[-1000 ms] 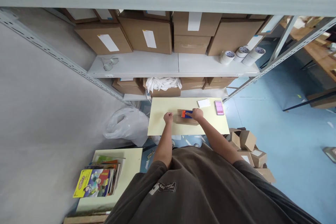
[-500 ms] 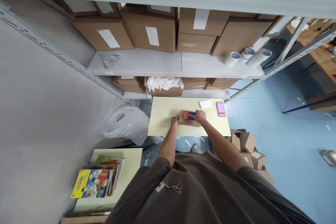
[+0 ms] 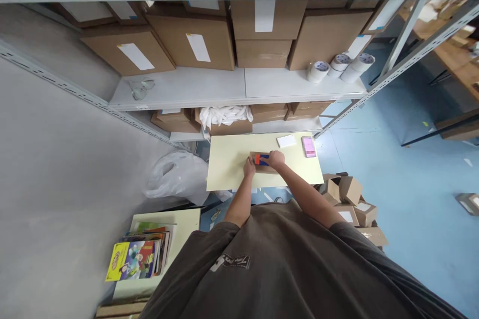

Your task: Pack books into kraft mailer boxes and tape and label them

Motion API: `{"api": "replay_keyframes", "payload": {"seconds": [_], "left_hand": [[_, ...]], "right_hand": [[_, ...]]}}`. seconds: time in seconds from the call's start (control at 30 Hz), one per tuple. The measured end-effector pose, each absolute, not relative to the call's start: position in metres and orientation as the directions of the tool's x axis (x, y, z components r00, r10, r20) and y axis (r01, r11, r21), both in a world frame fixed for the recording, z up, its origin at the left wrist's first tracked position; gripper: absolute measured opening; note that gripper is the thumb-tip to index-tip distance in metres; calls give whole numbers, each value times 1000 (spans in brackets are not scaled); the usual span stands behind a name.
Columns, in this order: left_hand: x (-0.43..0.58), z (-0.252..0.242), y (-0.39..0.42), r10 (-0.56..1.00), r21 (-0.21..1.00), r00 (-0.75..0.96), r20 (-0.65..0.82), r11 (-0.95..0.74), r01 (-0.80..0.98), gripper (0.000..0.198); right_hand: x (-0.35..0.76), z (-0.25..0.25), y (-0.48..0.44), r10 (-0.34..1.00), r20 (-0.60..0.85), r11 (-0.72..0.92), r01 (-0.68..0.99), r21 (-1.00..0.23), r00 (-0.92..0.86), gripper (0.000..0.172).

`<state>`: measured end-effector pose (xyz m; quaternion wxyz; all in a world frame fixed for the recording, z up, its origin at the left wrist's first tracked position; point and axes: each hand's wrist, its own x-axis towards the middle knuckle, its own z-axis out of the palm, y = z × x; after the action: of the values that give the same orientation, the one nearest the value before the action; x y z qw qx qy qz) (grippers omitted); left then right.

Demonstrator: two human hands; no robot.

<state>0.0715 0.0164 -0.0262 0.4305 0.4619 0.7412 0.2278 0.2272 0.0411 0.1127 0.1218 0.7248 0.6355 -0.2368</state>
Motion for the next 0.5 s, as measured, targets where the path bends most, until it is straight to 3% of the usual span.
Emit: {"api": "replay_keyframes", "payload": {"seconds": [0.17,0.5], "left_hand": [[85,-25,16,876,705,-218,-430,477,525,44],[86,-29,20,901,702,-179,-395,422,574,39]], "right_hand": [[288,112,33,853,-512,-188,974,-126,99,79],[453,104,-10,833,-511,-256,966,-16,213,72]]}}
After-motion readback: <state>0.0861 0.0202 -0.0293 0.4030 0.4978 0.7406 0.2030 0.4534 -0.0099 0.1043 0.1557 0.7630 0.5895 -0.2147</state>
